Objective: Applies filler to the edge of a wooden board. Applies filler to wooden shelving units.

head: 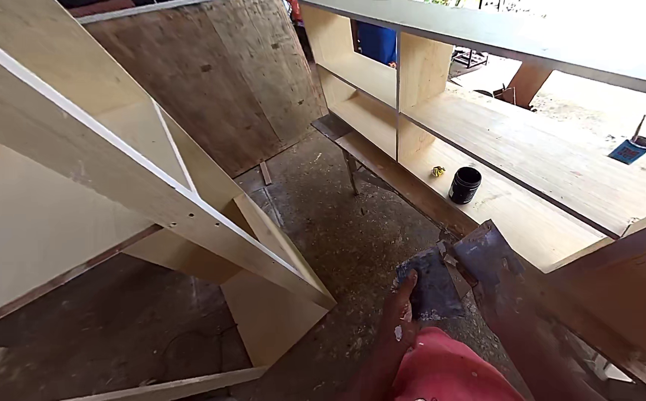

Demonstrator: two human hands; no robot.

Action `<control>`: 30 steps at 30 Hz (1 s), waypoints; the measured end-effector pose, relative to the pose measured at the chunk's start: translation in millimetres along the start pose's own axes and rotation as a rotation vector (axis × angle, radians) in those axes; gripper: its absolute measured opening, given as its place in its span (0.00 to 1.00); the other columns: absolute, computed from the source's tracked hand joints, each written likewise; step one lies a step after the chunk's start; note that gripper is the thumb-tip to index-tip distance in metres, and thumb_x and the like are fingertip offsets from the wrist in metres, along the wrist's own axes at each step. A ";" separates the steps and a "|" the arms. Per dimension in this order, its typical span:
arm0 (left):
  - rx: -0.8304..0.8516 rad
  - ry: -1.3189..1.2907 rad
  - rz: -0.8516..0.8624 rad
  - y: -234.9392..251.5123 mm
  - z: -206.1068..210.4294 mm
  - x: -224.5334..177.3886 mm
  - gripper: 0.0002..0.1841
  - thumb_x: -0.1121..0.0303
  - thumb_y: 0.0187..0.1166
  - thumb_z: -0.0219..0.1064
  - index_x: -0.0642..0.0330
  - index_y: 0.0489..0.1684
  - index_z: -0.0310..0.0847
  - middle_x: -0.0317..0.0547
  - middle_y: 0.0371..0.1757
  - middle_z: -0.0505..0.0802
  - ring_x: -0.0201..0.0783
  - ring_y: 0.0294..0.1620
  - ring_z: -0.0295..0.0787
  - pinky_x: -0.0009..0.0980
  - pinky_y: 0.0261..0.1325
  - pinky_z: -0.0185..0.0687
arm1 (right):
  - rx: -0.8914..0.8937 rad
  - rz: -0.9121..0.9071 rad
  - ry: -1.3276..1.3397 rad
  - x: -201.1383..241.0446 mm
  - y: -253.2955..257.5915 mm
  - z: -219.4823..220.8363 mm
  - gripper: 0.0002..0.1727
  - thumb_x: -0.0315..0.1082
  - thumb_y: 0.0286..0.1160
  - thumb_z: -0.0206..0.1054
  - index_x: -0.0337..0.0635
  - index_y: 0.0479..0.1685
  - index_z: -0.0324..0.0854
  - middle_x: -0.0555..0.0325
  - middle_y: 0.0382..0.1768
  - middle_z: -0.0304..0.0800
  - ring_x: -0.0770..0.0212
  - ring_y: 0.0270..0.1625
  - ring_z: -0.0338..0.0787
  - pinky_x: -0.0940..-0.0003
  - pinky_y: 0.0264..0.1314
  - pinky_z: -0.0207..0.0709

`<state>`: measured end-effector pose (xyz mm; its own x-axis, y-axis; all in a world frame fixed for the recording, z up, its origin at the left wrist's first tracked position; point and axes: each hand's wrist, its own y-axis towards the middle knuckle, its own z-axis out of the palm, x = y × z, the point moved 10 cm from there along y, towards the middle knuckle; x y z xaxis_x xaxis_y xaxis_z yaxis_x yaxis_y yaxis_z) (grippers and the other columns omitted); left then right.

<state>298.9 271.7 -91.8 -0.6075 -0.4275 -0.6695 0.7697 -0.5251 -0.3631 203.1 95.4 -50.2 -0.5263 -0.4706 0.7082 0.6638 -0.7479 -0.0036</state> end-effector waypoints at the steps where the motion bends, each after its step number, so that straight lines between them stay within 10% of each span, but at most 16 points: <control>1: 0.003 -0.010 0.006 2.4 -0.4 -5.8 0.17 0.64 0.92 0.54 0.66 0.68 0.74 0.54 0.50 0.93 0.43 0.50 0.93 0.42 0.56 0.91 | 0.008 -0.051 -0.006 -1.3 -3.1 10.4 0.21 0.41 0.87 0.61 0.39 0.70 0.69 0.45 0.59 0.90 0.47 0.59 0.94 0.46 0.62 0.90; 10: -0.025 0.040 0.036 9.4 -4.4 -42.5 0.14 0.72 0.87 0.61 0.70 0.64 0.73 0.54 0.45 0.93 0.42 0.44 0.95 0.40 0.51 0.94 | 0.051 -0.394 -0.266 -17.0 -49.4 69.3 0.14 0.44 0.91 0.58 0.53 0.64 0.82 0.66 0.56 0.93 0.67 0.62 0.90 0.60 0.71 0.84; 17: 0.036 0.163 0.117 18.4 3.5 -62.6 0.13 0.75 0.85 0.63 0.72 0.62 0.75 0.53 0.43 0.94 0.40 0.42 0.95 0.37 0.49 0.94 | 0.039 -0.532 -0.556 -18.1 -60.0 80.1 0.16 0.39 0.94 0.52 0.45 0.68 0.79 0.66 0.59 0.90 0.69 0.64 0.88 0.62 0.73 0.82; 24: 0.114 0.432 0.185 39.3 6.2 -70.7 0.15 0.75 0.82 0.66 0.73 0.62 0.77 0.50 0.44 0.95 0.37 0.42 0.96 0.34 0.50 0.94 | -0.004 -0.406 -0.821 -33.6 -59.1 77.8 0.16 0.30 0.91 0.53 0.26 0.61 0.79 0.60 0.48 0.92 0.78 0.53 0.89 0.76 0.63 0.83; 30: 0.155 0.537 0.163 58.6 -3.2 -63.1 0.13 0.74 0.81 0.67 0.71 0.58 0.79 0.50 0.42 0.95 0.37 0.42 0.96 0.35 0.50 0.94 | 0.086 -0.151 -0.927 -47.3 -46.5 66.8 0.14 0.31 0.91 0.53 0.30 0.52 0.82 0.61 0.36 0.91 0.76 0.40 0.92 0.75 0.48 0.89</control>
<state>383.0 270.3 -72.9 -0.2678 -0.0994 -0.9583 0.7827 -0.6025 -0.1562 232.7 183.7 -36.3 -0.0020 0.2162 0.9764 0.6799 -0.7157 0.1599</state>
